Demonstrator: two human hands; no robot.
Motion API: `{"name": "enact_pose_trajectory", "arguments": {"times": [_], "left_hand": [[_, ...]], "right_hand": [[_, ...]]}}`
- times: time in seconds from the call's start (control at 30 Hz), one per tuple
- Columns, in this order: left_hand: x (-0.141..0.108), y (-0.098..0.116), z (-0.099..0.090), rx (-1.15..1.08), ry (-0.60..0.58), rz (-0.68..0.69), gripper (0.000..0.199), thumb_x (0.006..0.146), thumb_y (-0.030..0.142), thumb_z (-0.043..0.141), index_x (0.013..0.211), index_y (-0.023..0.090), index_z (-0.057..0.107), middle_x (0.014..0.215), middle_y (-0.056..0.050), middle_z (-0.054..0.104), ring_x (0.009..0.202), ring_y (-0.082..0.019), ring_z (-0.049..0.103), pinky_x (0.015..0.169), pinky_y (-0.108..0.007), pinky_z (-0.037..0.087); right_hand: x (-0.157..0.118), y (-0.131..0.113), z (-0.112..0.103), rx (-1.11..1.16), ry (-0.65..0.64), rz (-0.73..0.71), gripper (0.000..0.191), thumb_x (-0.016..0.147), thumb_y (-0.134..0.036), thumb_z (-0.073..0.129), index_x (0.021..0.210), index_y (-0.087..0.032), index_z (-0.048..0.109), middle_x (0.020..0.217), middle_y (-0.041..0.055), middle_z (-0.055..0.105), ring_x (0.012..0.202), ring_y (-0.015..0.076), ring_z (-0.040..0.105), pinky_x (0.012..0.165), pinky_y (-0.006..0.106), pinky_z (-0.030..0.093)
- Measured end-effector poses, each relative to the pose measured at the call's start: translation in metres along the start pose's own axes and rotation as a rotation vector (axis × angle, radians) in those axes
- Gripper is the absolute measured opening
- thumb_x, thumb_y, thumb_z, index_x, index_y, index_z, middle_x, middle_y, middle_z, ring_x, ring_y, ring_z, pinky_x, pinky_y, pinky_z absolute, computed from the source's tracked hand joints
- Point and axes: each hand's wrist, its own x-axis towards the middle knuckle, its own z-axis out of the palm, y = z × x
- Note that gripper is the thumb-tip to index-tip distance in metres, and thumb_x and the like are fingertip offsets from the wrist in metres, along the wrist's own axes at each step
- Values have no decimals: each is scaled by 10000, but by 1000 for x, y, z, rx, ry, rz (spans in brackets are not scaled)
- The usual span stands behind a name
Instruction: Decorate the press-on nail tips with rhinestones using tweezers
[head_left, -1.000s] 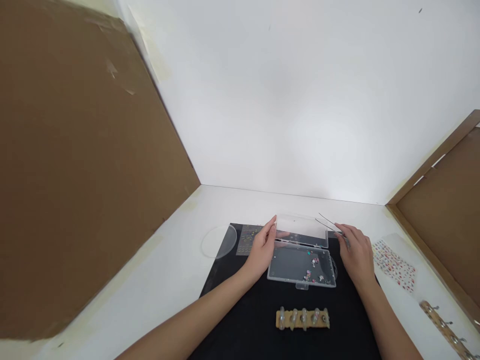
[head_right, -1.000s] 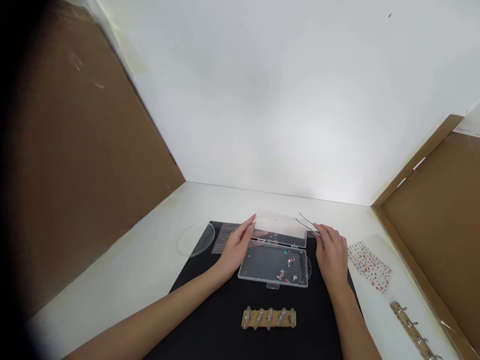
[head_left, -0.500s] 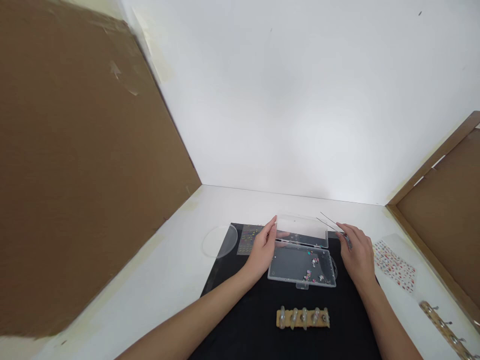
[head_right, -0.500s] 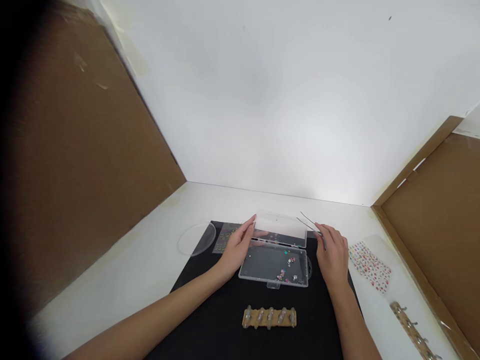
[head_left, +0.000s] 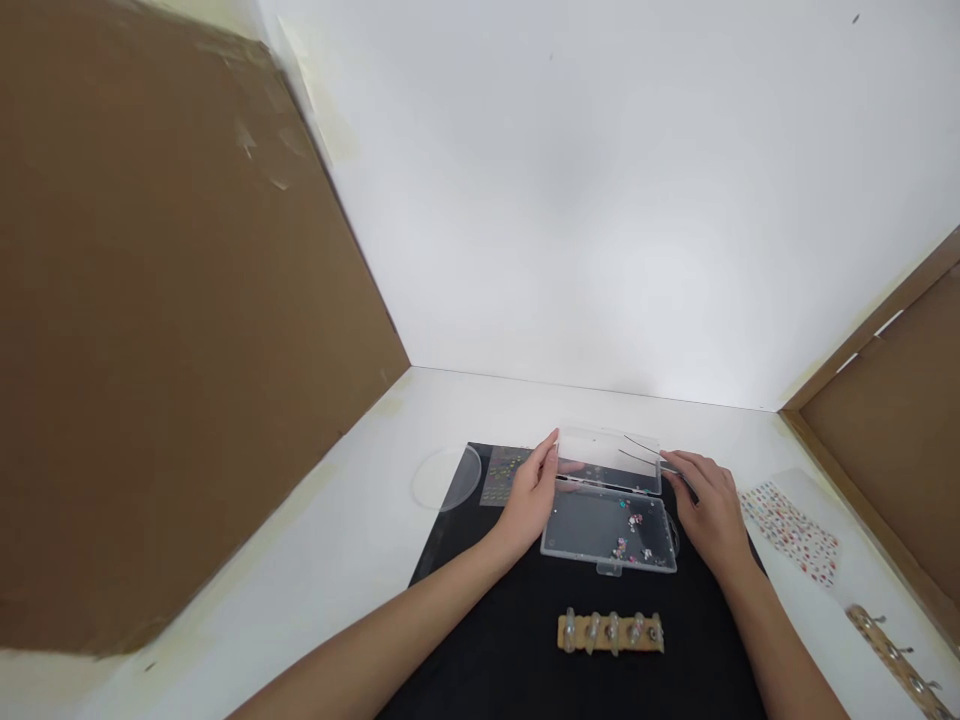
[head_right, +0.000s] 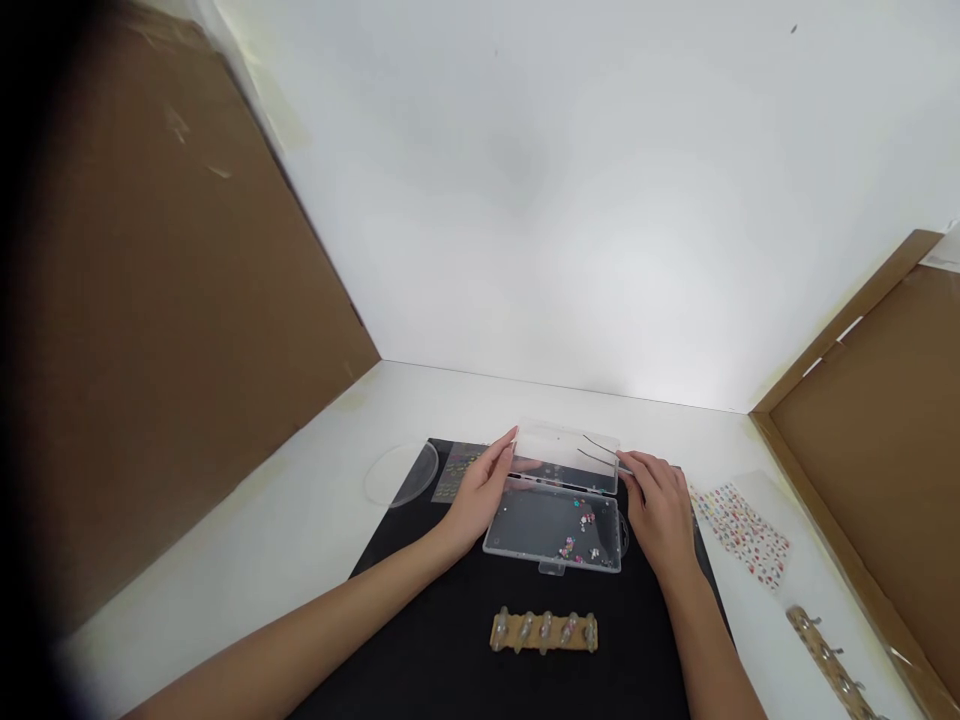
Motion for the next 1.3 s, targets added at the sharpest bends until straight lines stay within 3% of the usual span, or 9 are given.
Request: {"name": "enact_pose_trajectory", "arguments": {"times": [0.43,0.5,0.57,0.67,0.73,0.93,1.3], "left_hand": [[1,-7,1,58,55,35,770,1050,721,485,1584,166,473,1136,-161,809,1144,-329,785,995,-500,654],[2,-11,1,80,58,38,736,1066,696,472,1593,183,468,1182,-160,806,1155,-314,783,1060,-507,622],[3,-14,0,108,60,41,709,1072,672,476,1600,200,468,1360,-175,749,1232,-304,754,1144,-511,567],[3,-16,-1,162,61,57,698,1059,648,507,1598,205,484,1651,-185,525,1497,-317,563,1289,-501,413],[1,-15,-2,200,46,77,693,1051,623,528,1608,213,474,1732,-167,412,1618,-314,393,1334,-480,335],[-7,-7,-6,295,-38,125,652,1056,529,549,1647,297,401,1813,-93,244,1689,-285,211,1364,-473,255],[-11,5,-5,424,-77,192,428,1069,401,493,1483,307,546,1773,-105,297,1661,-292,275,1297,-517,369]], "right_hand": [[1,-7,-3,109,-35,3,335,1104,-311,486,1335,-281,727,1195,101,799,1079,267,750,959,460,572],[1,-9,-4,131,-52,4,347,1106,-309,468,1334,-287,729,1198,101,799,1088,271,751,980,475,582],[1,-10,-4,146,-64,4,356,1106,-309,456,1331,-283,731,1196,103,800,1094,274,752,992,484,588],[0,-9,-5,154,-73,2,360,1105,-303,448,1325,-278,731,1192,100,802,1096,274,752,985,480,596],[0,-8,-5,155,-77,-3,359,1105,-294,443,1316,-278,733,1185,96,805,1089,270,752,975,473,598],[0,-9,-6,163,-118,-19,374,1103,-279,435,1327,-289,733,1172,88,808,1061,263,758,950,455,598],[1,-13,-9,245,-158,29,321,1090,-287,447,1238,-281,732,1122,80,809,974,253,757,859,400,596]]}}
